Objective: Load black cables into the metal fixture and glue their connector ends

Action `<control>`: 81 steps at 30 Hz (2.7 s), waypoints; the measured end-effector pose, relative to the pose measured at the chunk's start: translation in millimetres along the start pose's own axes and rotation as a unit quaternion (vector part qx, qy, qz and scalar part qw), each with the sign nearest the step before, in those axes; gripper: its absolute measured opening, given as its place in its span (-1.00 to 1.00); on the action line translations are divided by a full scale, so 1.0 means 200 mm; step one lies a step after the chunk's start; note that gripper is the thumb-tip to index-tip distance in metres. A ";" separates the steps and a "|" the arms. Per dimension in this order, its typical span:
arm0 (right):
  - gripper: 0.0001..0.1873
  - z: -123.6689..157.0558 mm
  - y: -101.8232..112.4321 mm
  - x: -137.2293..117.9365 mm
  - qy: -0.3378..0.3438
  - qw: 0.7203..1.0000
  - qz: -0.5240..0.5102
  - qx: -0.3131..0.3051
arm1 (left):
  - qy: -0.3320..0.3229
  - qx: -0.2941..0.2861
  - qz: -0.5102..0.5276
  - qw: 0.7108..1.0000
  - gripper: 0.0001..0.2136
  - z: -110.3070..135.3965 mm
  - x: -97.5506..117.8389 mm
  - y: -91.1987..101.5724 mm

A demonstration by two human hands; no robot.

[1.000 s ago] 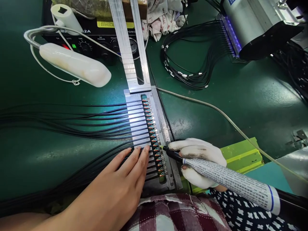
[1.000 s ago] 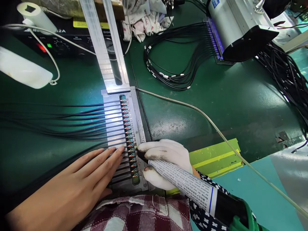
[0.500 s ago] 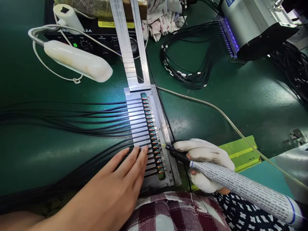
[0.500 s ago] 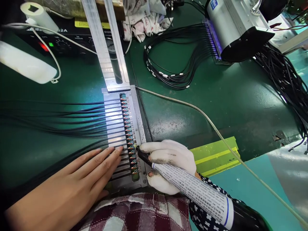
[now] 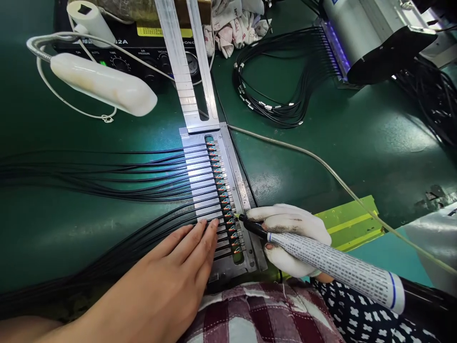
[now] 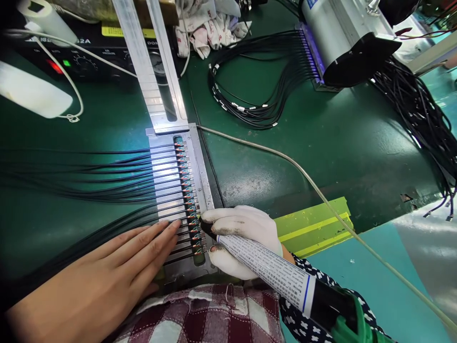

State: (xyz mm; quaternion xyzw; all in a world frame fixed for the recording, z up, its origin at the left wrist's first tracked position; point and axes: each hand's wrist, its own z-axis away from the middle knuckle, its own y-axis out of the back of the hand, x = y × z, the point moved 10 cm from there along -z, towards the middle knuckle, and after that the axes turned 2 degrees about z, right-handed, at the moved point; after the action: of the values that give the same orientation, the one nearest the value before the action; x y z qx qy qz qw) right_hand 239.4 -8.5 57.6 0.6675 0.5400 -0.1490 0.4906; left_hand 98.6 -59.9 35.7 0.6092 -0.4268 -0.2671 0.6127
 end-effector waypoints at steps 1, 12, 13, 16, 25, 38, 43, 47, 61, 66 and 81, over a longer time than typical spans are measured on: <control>-0.84 0.00 0.00 0.00 -0.001 1.000 0.001 0.002 | 0.000 0.000 -0.001 1.000 -0.54 0.00 0.00 0.00; -0.83 0.01 0.01 -0.01 0.008 1.000 -0.003 0.003 | 0.002 0.005 -0.009 1.000 -0.59 -0.01 0.00 0.01; -0.83 0.01 0.01 -0.01 0.007 1.000 -0.004 0.001 | 0.002 0.004 -0.012 1.000 -0.59 -0.01 0.00 0.01; -0.84 0.01 0.01 -0.01 0.008 1.000 -0.003 -0.002 | 0.002 0.004 -0.019 1.000 -0.60 -0.01 0.00 0.01; -0.81 0.01 0.01 -0.01 0.009 1.000 -0.010 0.003 | -0.001 -0.005 -0.039 0.999 -0.60 -0.01 0.01 0.00; -0.82 0.01 0.01 -0.02 0.015 1.000 -0.006 0.000 | 0.001 -0.006 -0.026 1.000 -0.61 -0.02 0.00 0.01; -0.82 0.00 0.01 -0.02 0.010 1.000 0.002 -0.005 | 0.002 -0.006 -0.023 1.000 -0.59 -0.01 0.00 0.00; -0.82 0.00 0.01 -0.01 0.005 1.000 -0.001 -0.002 | 0.003 -0.012 -0.023 1.000 -0.60 -0.01 0.00 0.00; -0.81 0.00 0.01 0.01 -0.004 1.000 -0.005 0.006 | 0.004 -0.013 -0.013 1.000 -0.62 -0.02 -0.01 0.01; -0.79 0.04 0.05 -0.05 0.029 0.999 0.007 0.029 | -0.004 -0.003 -0.015 1.000 -0.56 0.00 0.02 0.02; -0.84 0.04 0.01 -0.06 0.020 1.000 0.022 0.009 | -0.010 0.011 -0.002 1.000 -0.57 0.00 0.04 0.03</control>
State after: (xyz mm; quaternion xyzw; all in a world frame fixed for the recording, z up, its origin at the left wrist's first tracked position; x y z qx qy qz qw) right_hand 239.7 -21.6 63.4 0.6862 0.5336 -0.1299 0.4770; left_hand 101.7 -65.2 43.7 0.6143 -0.4345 -0.2693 0.6010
